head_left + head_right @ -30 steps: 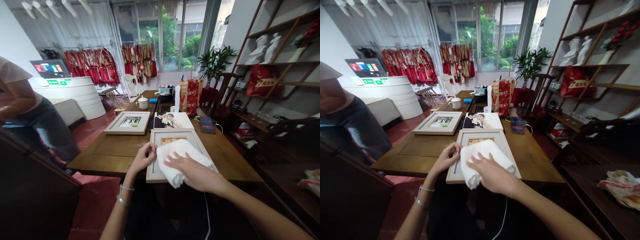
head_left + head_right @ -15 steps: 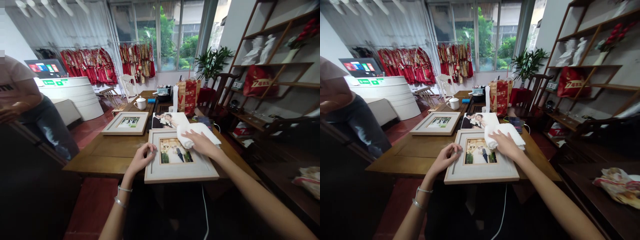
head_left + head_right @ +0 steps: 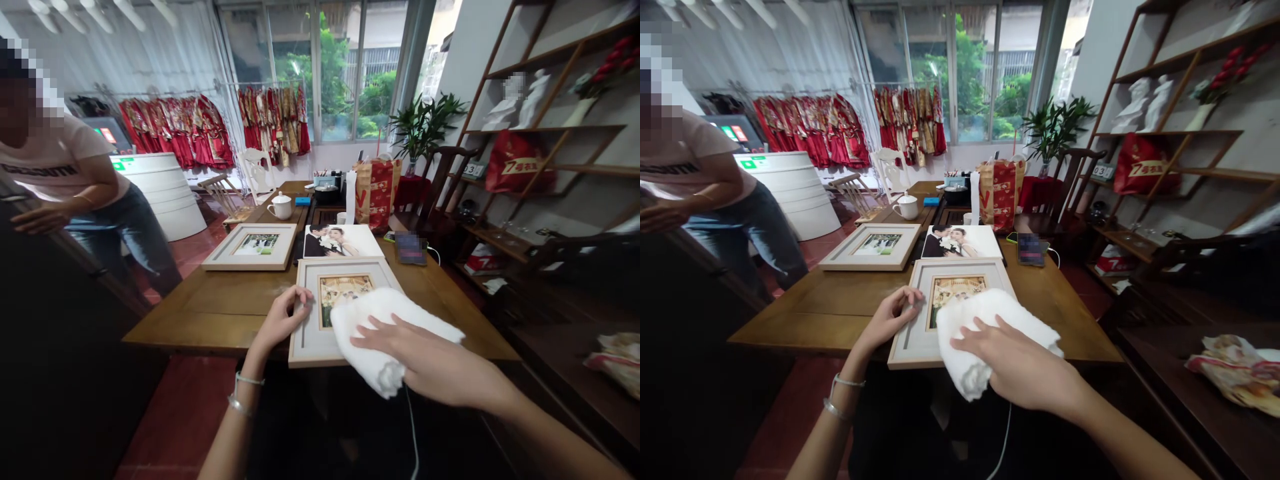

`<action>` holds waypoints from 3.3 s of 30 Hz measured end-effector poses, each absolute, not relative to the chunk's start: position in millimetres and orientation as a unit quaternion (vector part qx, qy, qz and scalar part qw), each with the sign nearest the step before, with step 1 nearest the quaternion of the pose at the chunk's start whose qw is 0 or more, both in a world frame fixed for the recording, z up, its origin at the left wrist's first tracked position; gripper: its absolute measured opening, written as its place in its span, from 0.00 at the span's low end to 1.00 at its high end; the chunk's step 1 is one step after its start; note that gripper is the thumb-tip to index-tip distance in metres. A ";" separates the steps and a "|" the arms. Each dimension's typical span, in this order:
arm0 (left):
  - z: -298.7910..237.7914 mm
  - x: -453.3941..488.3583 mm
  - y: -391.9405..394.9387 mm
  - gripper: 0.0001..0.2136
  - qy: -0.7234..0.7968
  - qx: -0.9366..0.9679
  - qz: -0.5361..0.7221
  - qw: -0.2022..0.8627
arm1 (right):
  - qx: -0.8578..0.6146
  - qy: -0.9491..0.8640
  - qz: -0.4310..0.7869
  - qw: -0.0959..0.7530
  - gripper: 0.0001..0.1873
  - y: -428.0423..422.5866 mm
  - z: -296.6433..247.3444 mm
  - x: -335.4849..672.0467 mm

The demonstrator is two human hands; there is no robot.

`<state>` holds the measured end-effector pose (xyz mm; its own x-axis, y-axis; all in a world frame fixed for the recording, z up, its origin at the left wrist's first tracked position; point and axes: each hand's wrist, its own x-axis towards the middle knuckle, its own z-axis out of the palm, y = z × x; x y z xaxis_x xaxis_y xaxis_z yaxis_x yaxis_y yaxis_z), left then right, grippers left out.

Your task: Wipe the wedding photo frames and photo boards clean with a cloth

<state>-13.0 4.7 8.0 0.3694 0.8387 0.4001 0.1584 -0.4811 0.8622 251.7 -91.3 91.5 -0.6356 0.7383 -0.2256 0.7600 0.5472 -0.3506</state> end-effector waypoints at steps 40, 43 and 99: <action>11.0 -11.3 4.0 0.06 0.346 0.732 0.444 0.384 | 0.564 0.826 -0.015 0.022 0.40 -85.0 63.5 254.5; 11.9 -10.8 3.6 0.05 0.347 0.731 0.447 0.381 | 0.523 0.849 -0.070 0.009 0.42 -85.5 68.8 233.9; 11.2 -11.9 3.4 0.05 0.357 0.722 0.451 0.384 | 0.569 0.814 -0.076 -0.095 0.40 19.9 59.2 256.3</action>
<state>-11.9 3.4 11.2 0.3372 0.8627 0.3769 0.1690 -0.4493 0.8772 256.3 19.9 59.2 -0.3352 0.9397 0.0673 0.9109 0.3415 -0.2316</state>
